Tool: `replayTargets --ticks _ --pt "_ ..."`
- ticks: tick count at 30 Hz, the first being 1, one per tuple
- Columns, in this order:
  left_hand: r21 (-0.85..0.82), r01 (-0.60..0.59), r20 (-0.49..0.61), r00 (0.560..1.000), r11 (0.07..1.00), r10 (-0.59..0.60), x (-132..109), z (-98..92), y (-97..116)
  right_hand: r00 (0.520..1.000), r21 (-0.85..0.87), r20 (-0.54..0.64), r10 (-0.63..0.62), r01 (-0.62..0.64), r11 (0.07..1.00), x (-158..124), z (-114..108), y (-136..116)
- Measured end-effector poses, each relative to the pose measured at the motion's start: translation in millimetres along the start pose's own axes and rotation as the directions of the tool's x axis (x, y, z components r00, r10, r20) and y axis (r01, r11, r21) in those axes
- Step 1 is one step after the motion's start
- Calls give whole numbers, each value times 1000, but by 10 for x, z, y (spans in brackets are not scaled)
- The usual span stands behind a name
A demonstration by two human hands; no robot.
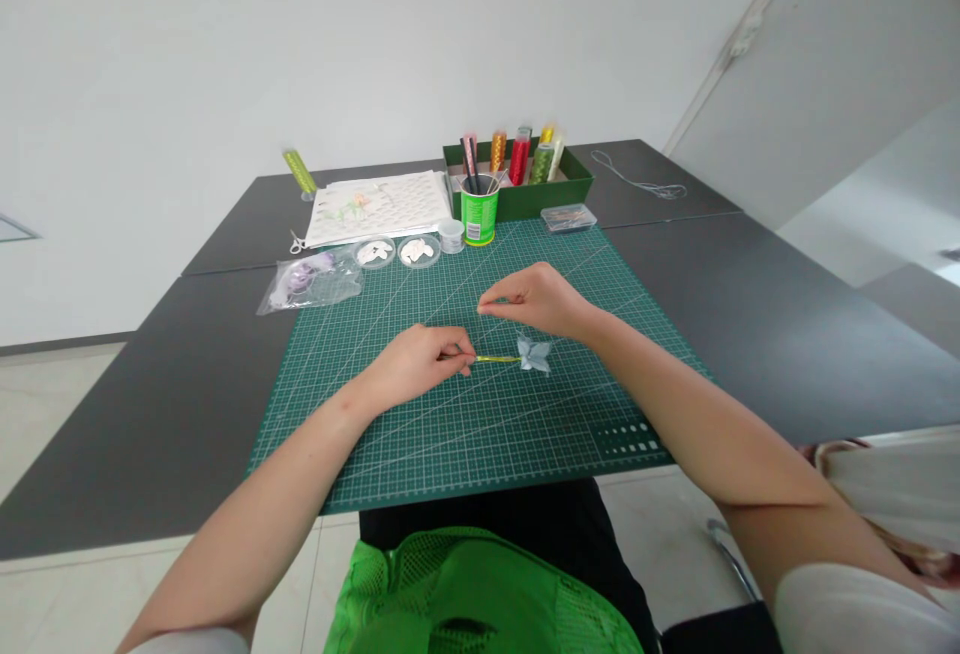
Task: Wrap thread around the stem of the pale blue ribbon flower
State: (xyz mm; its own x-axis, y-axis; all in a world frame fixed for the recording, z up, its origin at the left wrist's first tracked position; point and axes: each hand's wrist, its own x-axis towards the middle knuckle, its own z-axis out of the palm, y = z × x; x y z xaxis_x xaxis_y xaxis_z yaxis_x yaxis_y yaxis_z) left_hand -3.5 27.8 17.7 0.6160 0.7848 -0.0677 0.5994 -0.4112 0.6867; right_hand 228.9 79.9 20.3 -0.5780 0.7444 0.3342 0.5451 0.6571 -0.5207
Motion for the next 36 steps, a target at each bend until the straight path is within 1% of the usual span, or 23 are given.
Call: replayTargets --ticks 4,7,10,13,15,17,19,21,23,26,28,30,32,36 --pt "-15 -27 -10 1000 1000 27 -16 -1 8 996 75 20 86 -87 993 19 16 77" --pt "-24 -47 -36 998 999 46 -25 -10 16 994 125 20 108 -109 986 33 42 141" --pt "-50 -66 -88 994 997 61 -31 -19 13 993 190 24 119 -121 974 52 85 200" --pt "-123 -88 -163 984 988 67 -33 -24 -6 989 285 40 142 -147 947 75 153 248" --pt "-194 -105 -235 970 975 57 -31 -28 -15 988 351 47 149 -156 923 84 212 264" --pt "-265 -114 -329 944 957 22 -24 -36 -15 988 397 24 153 -150 906 83 276 257" --pt "-310 -112 -427 904 944 -34 -13 -48 -11 987 407 7 162 -150 901 67 337 222" --pt "-325 -101 -505 859 940 -83 -2 -63 -13 986 390 9 168 -158 907 41 381 163" --pt "-326 -97 -560 822 940 -109 8 -77 -25 988 370 15 151 -146 917 12 402 90" --pt "-315 -87 -608 783 945 -131 12 -94 -48 995 323 -18 94 -83 943 -21 391 -19" --pt "-298 -71 -634 760 952 -142 11 -104 -53 999 257 -22 35 -28 966 -34 366 -80" --pt "-294 -50 -641 751 954 -159 10 -112 -49 1000 175 -6 -30 31 984 -45 341 -124" --pt "-309 -30 -631 754 951 -181 10 -118 -44 996 86 14 -83 82 993 -56 326 -150" --pt "-311 -4 -629 751 950 -203 20 -120 -53 990 -56 16 -138 138 989 -88 324 -169"
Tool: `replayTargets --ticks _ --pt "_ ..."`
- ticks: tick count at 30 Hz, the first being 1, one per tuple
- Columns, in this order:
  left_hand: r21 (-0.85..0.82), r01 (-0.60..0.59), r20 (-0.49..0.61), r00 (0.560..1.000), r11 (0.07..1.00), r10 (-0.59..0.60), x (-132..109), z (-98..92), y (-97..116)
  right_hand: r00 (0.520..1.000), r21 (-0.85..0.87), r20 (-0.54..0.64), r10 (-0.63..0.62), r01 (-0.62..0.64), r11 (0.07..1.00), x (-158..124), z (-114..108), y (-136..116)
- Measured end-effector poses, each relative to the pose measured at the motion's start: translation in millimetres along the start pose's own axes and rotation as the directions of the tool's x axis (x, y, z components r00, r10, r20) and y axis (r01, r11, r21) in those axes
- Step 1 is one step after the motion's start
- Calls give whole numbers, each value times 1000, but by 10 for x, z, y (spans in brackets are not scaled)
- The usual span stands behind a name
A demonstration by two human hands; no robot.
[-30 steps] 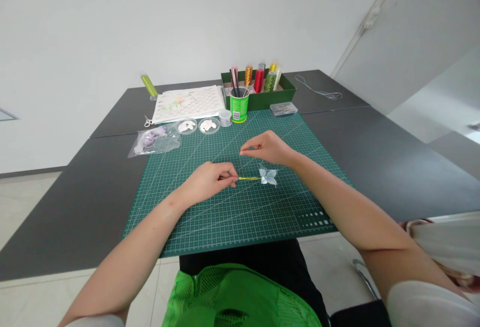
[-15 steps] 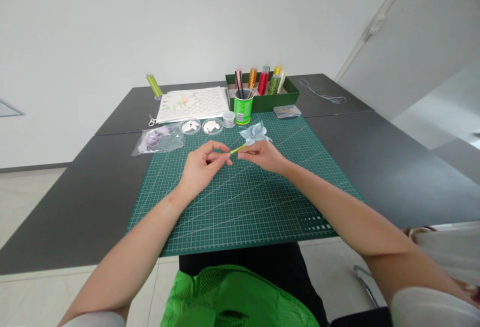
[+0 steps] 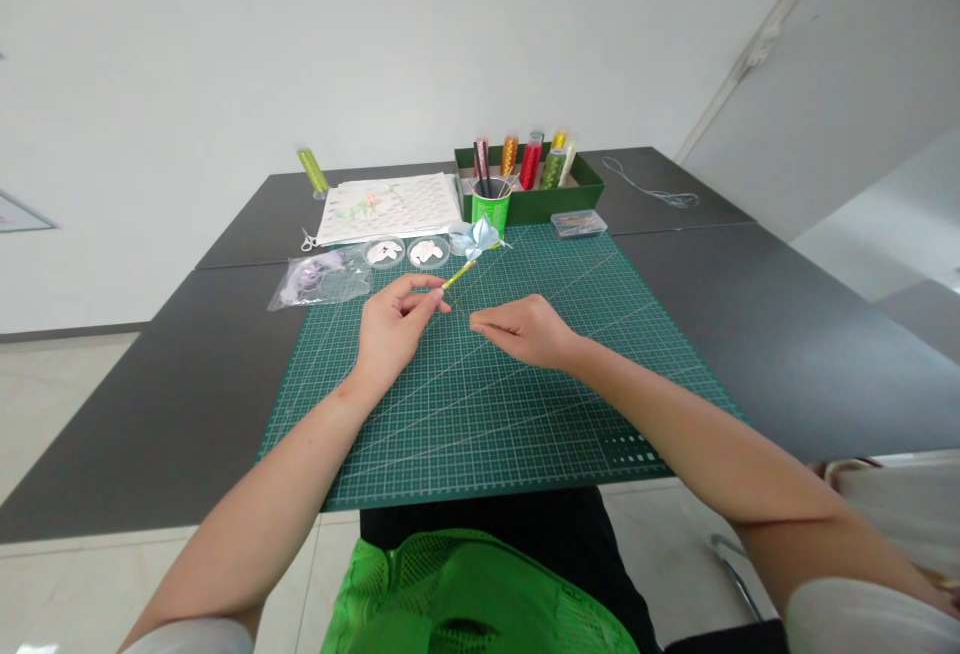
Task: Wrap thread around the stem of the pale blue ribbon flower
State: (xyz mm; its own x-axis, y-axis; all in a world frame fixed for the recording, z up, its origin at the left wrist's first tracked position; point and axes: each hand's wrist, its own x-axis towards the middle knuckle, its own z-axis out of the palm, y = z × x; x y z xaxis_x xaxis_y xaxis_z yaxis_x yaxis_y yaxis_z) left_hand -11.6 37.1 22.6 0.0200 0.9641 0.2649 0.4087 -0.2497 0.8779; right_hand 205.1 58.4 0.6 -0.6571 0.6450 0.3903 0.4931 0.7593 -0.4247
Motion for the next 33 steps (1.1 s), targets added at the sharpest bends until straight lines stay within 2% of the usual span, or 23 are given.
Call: replayTargets --ticks 5,10,15,20,23,27,33 --pt "64 19 24 1000 998 -20 22 -2 -35 996 -85 -51 -74 69 994 -30 -28 -28" --pt "202 -17 151 988 979 -14 43 -2 -95 981 -150 -110 -158 141 979 -43 -83 -46" --pt "292 -124 355 935 948 13 35 19 -149 987 -301 -73 -144 116 947 -45 -155 -73" --pt "338 -189 454 891 922 16 11 30 -129 984 -391 -54 -172 137 910 -31 -229 -82" --pt "335 -200 508 861 921 2 -6 30 -94 989 -370 -35 -143 120 921 -24 -255 -62" --pt "283 -199 586 810 938 -6 -30 30 -63 999 -323 26 -23 30 946 -1 -280 -48" --pt "222 -175 648 762 959 -11 -44 27 -28 994 -236 74 76 -57 970 40 -285 -24"
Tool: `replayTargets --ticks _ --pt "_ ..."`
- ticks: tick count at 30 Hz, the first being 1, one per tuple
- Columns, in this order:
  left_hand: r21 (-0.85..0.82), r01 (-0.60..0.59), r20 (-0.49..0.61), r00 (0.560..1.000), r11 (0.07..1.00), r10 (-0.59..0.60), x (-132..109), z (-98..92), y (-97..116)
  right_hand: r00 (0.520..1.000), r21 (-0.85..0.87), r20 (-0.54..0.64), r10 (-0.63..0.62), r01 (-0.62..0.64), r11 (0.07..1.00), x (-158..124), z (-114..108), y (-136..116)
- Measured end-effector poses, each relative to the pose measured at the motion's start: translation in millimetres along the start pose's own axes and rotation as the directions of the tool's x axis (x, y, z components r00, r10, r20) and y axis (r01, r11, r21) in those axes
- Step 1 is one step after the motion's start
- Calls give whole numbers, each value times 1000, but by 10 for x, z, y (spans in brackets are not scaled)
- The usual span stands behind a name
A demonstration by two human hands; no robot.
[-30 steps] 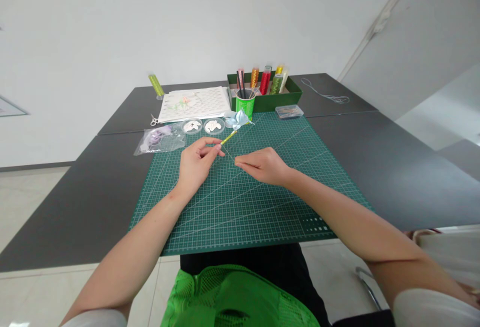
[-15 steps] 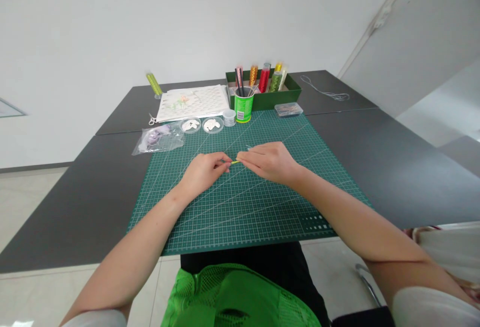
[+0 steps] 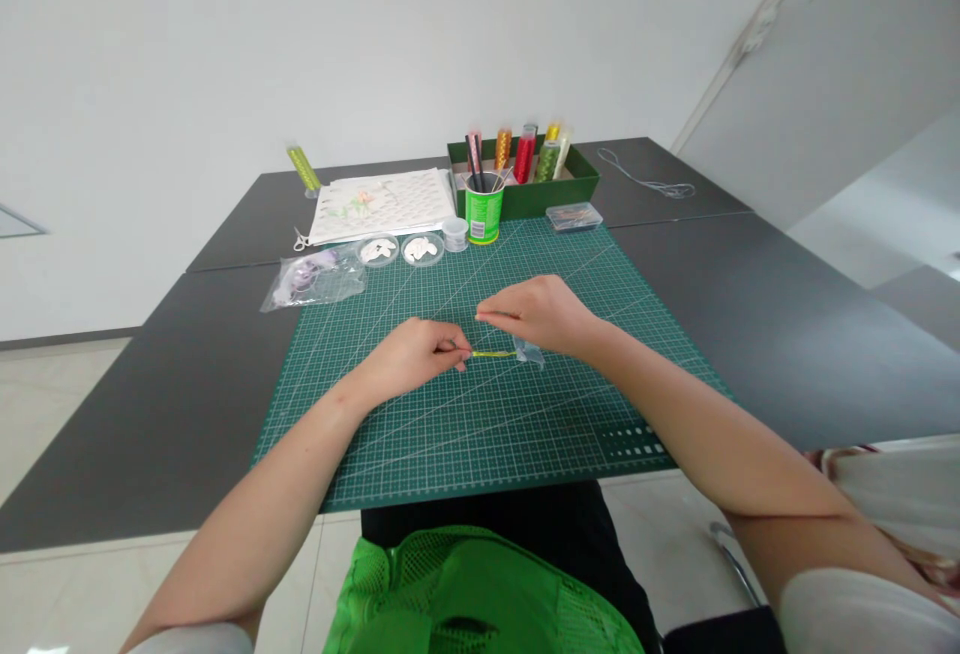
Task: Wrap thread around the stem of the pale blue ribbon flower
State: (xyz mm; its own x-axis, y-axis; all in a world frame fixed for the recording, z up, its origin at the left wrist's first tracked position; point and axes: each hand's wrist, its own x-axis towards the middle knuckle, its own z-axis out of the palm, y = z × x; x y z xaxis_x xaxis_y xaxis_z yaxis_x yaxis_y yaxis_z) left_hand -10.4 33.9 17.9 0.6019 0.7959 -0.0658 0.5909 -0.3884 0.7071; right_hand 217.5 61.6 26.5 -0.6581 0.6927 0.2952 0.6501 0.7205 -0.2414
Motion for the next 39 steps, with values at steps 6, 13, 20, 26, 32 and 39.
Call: replayTargets --ticks 6,13,20,26,32,39 --pt "-34 -12 45 999 999 14 -9 -8 27 1000 117 12 24 -26 993 15 7 64" --pt "-65 -54 45 997 996 57 -27 -14 79 990 348 33 140 -143 927 32 40 156" --pt "-47 -91 -83 993 995 87 -58 -5 87 980 551 72 188 -196 811 94 148 282" --pt "-80 -80 -222 973 994 60 -53 -26 50 964 708 157 217 -263 655 142 229 325" --pt "-134 -87 -241 969 987 53 -50 -30 40 968 736 121 220 -237 635 149 245 288" --pt "-143 -120 -162 982 982 97 -61 13 81 970 740 -30 242 -142 658 98 126 350"
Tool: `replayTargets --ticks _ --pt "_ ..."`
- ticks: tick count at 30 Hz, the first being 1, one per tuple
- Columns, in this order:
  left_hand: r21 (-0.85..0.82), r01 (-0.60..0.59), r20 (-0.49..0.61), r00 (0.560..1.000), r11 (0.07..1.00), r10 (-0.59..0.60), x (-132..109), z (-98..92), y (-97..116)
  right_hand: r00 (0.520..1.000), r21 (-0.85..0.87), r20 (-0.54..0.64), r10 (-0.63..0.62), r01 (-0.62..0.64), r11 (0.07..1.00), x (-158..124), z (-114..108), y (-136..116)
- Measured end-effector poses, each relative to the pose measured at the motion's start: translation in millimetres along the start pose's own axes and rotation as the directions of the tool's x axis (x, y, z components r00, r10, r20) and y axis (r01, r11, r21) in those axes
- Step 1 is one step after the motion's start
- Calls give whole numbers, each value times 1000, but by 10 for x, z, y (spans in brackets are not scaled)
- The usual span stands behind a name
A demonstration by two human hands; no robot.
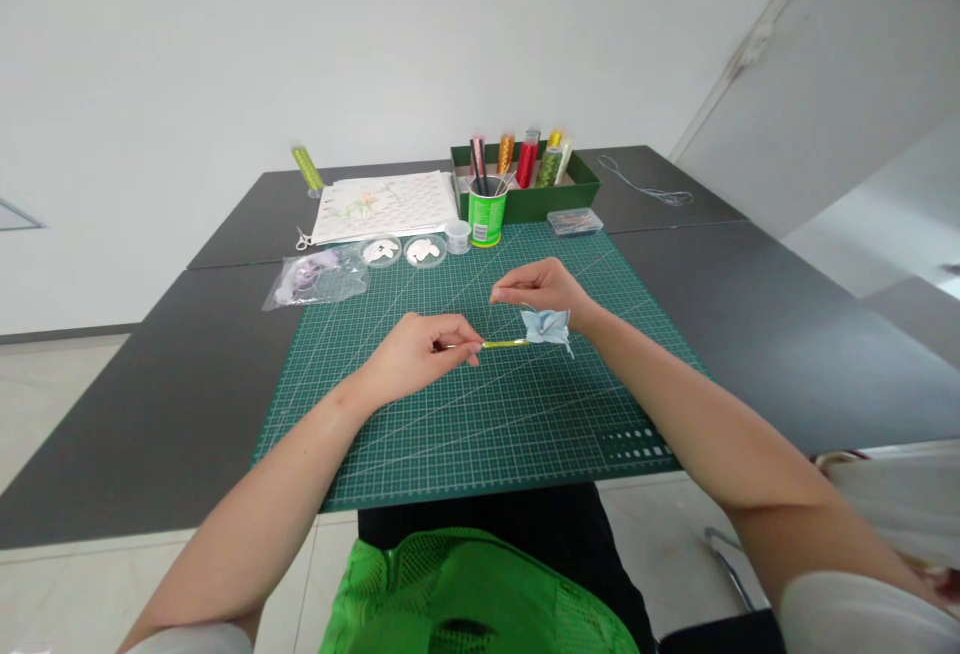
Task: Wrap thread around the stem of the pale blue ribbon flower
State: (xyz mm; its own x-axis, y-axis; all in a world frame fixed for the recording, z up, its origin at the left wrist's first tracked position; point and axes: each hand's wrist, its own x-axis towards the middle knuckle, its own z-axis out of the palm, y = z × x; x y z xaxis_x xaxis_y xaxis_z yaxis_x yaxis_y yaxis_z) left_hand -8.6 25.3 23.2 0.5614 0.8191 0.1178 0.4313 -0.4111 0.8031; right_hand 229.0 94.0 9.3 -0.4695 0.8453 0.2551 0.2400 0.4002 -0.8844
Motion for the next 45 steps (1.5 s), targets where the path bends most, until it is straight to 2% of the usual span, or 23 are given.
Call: replayTargets --ticks 11,17,21,25,30,33,39,45 --pt "9 -37 60 998 999 37 -6 11 18 995 3 -43 -93 93 996 -40 15 -106" --pt "20 -47 43 998 999 46 -13 11 1 998 -39 -11 -58 57 998 -19 6 -58" --pt "44 -73 -26 997 996 74 -18 7 10 1000 -27 30 -1 2 1000 6 30 24" --pt "59 -120 -163 978 991 128 -21 12 0 993 -12 116 16 -14 1000 15 90 81" --pt "88 -105 -387 913 991 131 -6 23 -30 994 -27 105 -12 15 1000 -19 196 111" --pt "93 -67 -477 873 993 103 6 18 -43 991 -59 125 -40 47 997 -45 239 94" --pt "101 -10 -546 835 995 64 31 -14 -73 989 -115 129 -75 90 989 -95 306 -21" --pt "115 102 -550 835 988 -22 51 -41 -88 963 -258 187 -196 241 936 -173 355 -144"
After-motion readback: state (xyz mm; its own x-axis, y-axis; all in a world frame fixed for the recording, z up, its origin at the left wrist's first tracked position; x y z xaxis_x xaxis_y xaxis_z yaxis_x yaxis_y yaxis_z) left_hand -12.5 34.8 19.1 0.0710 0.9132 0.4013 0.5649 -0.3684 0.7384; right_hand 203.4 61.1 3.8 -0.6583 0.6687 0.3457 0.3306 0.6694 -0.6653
